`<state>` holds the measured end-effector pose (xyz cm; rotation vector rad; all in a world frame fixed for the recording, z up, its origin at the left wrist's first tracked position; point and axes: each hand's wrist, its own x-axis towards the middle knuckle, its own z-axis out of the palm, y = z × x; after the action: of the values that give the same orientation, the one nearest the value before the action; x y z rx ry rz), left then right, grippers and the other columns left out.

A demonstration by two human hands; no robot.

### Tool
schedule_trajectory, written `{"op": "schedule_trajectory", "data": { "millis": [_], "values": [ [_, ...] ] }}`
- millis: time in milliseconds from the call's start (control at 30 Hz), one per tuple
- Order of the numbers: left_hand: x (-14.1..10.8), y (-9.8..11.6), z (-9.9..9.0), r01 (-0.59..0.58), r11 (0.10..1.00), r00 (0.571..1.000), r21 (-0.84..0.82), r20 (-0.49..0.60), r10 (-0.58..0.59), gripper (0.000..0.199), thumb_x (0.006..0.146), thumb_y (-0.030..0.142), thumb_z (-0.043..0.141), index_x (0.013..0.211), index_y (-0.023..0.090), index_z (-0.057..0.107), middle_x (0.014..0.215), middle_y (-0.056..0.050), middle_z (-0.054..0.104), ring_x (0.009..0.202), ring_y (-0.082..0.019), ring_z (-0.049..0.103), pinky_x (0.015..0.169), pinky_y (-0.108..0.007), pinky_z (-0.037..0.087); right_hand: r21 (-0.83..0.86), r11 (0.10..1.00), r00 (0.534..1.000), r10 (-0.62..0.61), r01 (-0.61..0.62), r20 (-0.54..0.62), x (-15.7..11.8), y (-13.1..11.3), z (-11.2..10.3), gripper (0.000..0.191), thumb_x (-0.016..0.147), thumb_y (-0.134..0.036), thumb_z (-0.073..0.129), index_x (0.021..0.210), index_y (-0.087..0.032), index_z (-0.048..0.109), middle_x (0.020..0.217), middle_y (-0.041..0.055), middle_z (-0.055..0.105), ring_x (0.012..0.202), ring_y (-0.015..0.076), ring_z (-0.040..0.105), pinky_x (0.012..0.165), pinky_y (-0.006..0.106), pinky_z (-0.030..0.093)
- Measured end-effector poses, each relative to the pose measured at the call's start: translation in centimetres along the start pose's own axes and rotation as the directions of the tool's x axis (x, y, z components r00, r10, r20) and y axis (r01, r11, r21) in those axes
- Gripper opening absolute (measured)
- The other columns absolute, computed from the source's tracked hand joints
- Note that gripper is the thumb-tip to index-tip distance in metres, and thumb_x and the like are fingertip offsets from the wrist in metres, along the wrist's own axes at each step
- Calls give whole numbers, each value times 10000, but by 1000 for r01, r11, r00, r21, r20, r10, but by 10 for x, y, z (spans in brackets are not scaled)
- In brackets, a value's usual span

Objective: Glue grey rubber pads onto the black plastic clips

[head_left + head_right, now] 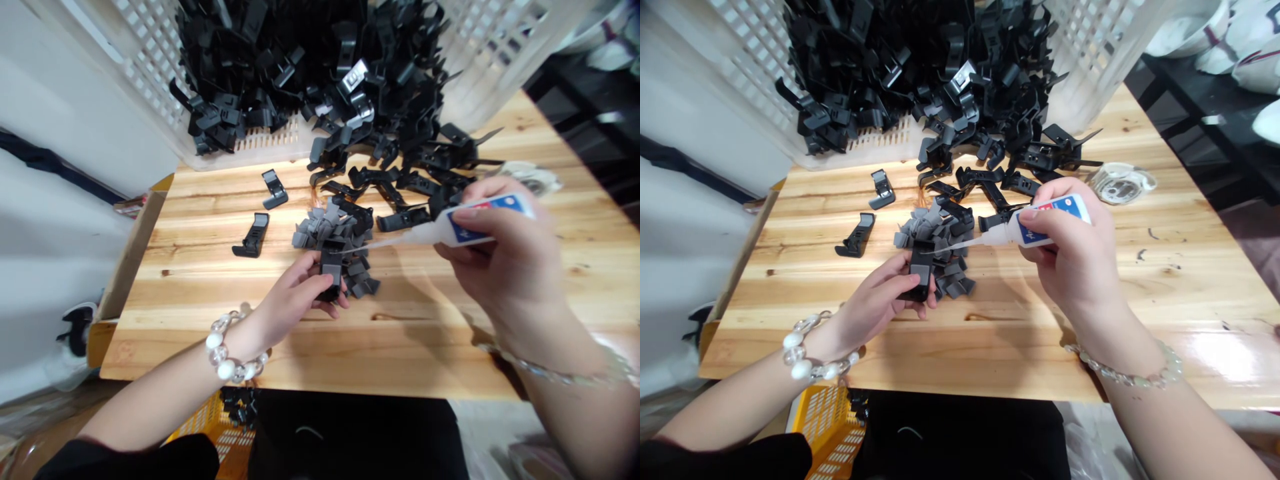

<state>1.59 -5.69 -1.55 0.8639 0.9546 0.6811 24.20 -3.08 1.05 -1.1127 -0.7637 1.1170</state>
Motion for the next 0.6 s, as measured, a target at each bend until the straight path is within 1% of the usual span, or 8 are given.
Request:
{"op": "schedule_trajectory", "data": {
  "millis": [67,200,467,600],
  "values": [
    [0,0,0,2,1000,1000,1,-3,-2,116,880,248,562,943,161,518,884,-53,628,742,-157,649,584,-254,530,-3,1000,1000,-6,6,4,0,0,0,183,579,-62,642,656,-201,552,465,-73,375,374,57,296,328,184,158],
    [0,1,0,-1,1000,1000,-2,-7,1,122,878,251,568,943,162,518,886,-54,626,739,-159,646,581,-256,526,-3,1000,1000,-22,22,0,1,1,-1,175,590,-64,648,654,-194,549,482,-63,424,370,58,306,325,193,167],
    [1,-2,-4,-16,1000,1000,-25,7,16,125,893,254,560,969,165,515,887,-51,620,753,-159,651,581,-245,531,-19,998,998,-67,67,6,0,1,-1,184,594,-43,634,649,-193,544,462,-64,382,375,69,298,327,205,155],
    [1,-2,-4,-18,1000,1000,-21,15,19,130,898,253,555,983,165,513,893,-50,618,757,-160,655,576,-243,532,-28,997,997,-73,73,-1,0,0,-1,190,587,-36,637,651,-191,548,479,-58,415,375,70,321,320,206,166]
  ]
}}
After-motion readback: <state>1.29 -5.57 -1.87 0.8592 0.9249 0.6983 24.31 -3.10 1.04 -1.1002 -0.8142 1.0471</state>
